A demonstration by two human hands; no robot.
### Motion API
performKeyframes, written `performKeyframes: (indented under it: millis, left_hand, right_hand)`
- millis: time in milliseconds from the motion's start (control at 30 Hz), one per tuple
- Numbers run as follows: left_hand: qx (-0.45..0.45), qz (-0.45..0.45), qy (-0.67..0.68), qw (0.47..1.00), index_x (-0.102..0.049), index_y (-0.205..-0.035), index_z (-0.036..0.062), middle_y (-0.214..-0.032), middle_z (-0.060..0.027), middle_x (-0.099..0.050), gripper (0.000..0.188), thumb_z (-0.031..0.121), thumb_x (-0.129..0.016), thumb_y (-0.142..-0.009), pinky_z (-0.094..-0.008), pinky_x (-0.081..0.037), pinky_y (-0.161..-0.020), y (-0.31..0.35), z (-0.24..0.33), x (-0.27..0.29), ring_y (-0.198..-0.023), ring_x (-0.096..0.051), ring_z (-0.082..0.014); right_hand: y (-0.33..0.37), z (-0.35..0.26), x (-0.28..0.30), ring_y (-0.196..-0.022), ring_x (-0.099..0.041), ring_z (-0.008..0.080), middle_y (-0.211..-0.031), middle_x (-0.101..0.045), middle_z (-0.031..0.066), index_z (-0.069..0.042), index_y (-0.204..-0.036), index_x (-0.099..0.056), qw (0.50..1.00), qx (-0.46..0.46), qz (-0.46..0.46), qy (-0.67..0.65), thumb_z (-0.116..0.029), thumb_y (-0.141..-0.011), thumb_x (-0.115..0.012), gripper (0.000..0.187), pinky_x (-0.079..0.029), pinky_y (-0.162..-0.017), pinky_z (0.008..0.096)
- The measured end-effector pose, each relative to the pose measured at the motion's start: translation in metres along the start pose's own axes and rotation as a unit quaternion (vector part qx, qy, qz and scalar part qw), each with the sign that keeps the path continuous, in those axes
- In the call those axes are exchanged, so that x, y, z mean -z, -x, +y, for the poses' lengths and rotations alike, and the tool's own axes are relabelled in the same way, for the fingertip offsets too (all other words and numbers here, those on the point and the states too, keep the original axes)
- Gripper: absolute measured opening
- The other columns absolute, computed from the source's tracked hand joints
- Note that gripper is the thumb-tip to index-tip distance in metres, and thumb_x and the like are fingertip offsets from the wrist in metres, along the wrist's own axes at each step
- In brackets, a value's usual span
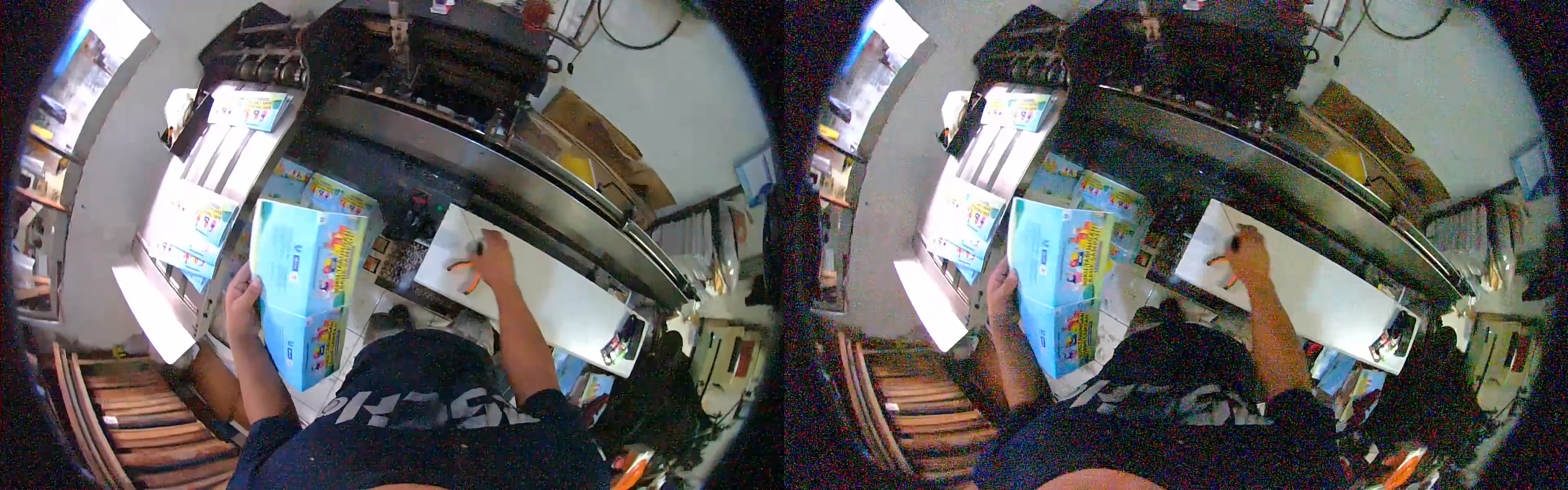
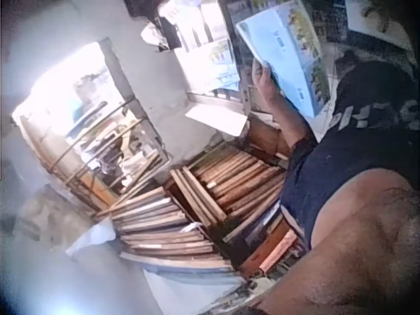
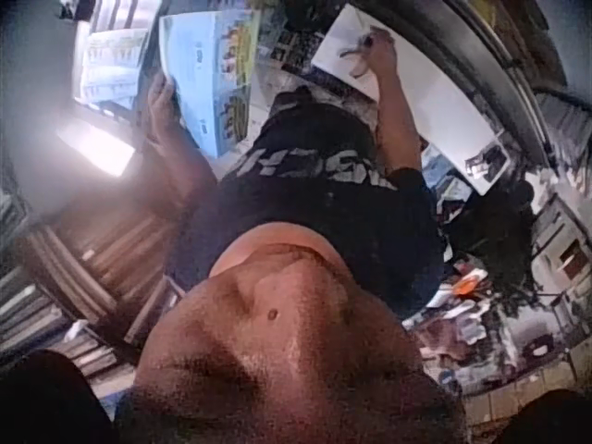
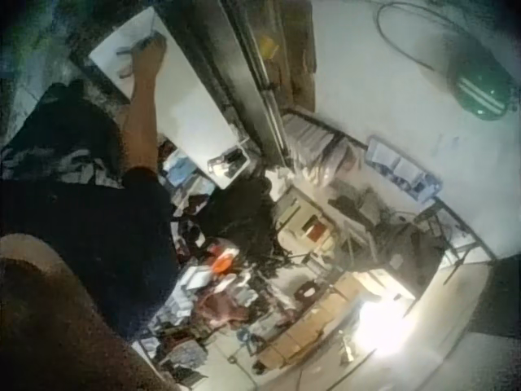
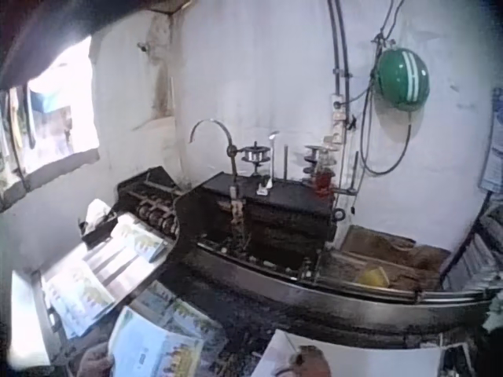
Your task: The person picks up stacks of printed booklets from a machine and sorts them by hand into separate piles on a work surface, occasionally checking the alignment and folding of individual booklets.
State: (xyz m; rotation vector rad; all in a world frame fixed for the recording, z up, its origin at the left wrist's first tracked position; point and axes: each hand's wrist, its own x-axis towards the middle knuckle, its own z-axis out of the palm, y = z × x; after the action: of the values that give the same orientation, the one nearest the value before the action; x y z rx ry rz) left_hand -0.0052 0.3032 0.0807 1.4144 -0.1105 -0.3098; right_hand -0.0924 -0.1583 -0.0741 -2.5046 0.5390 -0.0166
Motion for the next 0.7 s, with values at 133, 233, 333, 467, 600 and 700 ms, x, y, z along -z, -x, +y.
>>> performKeyframes:
  millis: [133, 233, 333, 467, 600, 700]
  left_hand:
    - [0.070, -0.087, 0.028, 0.993, -0.045, -0.129, -0.0103, -0.117, -0.0134, -0.060, 0.057, 0.022, -0.063, -0.086, -0.0298, -0.045, -0.090, -0.031, -0.019, -0.030, -0.102, -0.059, -0.0190]
    - [0.144, -0.146, 0.039, 0.978, -0.045, -0.130, -0.0102, -0.115, -0.0143, -0.061, 0.056, 0.021, -0.062, -0.086, -0.0306, -0.047, -0.086, -0.054, -0.036, -0.069, -0.097, -0.061, -0.0190]
    - [0.179, -0.192, 0.087, 0.961, -0.047, -0.128, -0.0097, -0.112, -0.0149, -0.063, 0.054, 0.021, -0.063, -0.086, -0.0313, -0.048, -0.086, -0.074, -0.056, -0.104, -0.095, -0.062, -0.0194]
    - [0.221, -0.205, 0.119, 0.946, -0.050, -0.125, -0.0090, -0.111, -0.0165, -0.064, 0.048, 0.019, -0.063, -0.087, -0.0327, -0.050, -0.085, -0.084, -0.075, -0.130, -0.094, -0.064, -0.0209]
    - [0.260, -0.252, 0.162, 0.918, -0.050, -0.125, -0.0086, -0.112, -0.0168, -0.064, 0.045, 0.016, -0.061, -0.088, -0.0331, -0.052, -0.085, -0.087, -0.074, -0.159, -0.096, -0.065, -0.0212]
    - [0.274, -0.260, 0.154, 0.913, -0.048, -0.127, -0.0084, -0.114, -0.0173, -0.063, 0.047, 0.016, -0.061, -0.088, -0.0338, -0.052, -0.087, -0.087, -0.073, -0.167, -0.097, -0.065, -0.0218]
  right_hand:
    - [0.043, 0.085, 0.048, -0.115, -0.049, 0.0408, -0.130, -0.049, 0.0226, -0.001, -0.128, -0.048, 0.991, -0.078, 0.103, 0.018, -0.027, -0.074, -0.073, 0.065, -0.041, -0.098, 0.0453]
    - [0.085, 0.180, 0.069, -0.110, -0.054, 0.0391, -0.120, -0.056, 0.0221, -0.001, -0.125, -0.051, 0.974, -0.137, 0.178, 0.006, -0.025, -0.071, -0.077, 0.065, -0.044, -0.095, 0.0430]
    - [0.115, 0.213, 0.097, -0.109, -0.055, 0.0384, -0.120, -0.055, 0.0251, 0.004, -0.122, -0.054, 0.952, -0.235, 0.186, 0.064, -0.018, -0.067, -0.077, 0.064, -0.045, -0.096, 0.0417]
    - [0.128, 0.233, 0.105, -0.111, -0.054, 0.0396, -0.120, -0.055, 0.0246, 0.004, -0.122, -0.053, 0.953, -0.236, 0.181, 0.055, -0.021, -0.069, -0.076, 0.062, -0.044, -0.096, 0.0436]
    - [0.136, 0.243, 0.101, -0.111, -0.053, 0.0403, -0.121, -0.054, 0.0248, 0.004, -0.124, -0.052, 0.947, -0.264, 0.172, 0.061, -0.021, -0.070, -0.076, 0.064, -0.044, -0.097, 0.0437]
    - [0.141, 0.252, 0.093, -0.112, -0.053, 0.0401, -0.121, -0.054, 0.0249, 0.003, -0.125, -0.051, 0.947, -0.267, 0.167, 0.071, -0.021, -0.071, -0.076, 0.064, -0.043, -0.097, 0.0433]
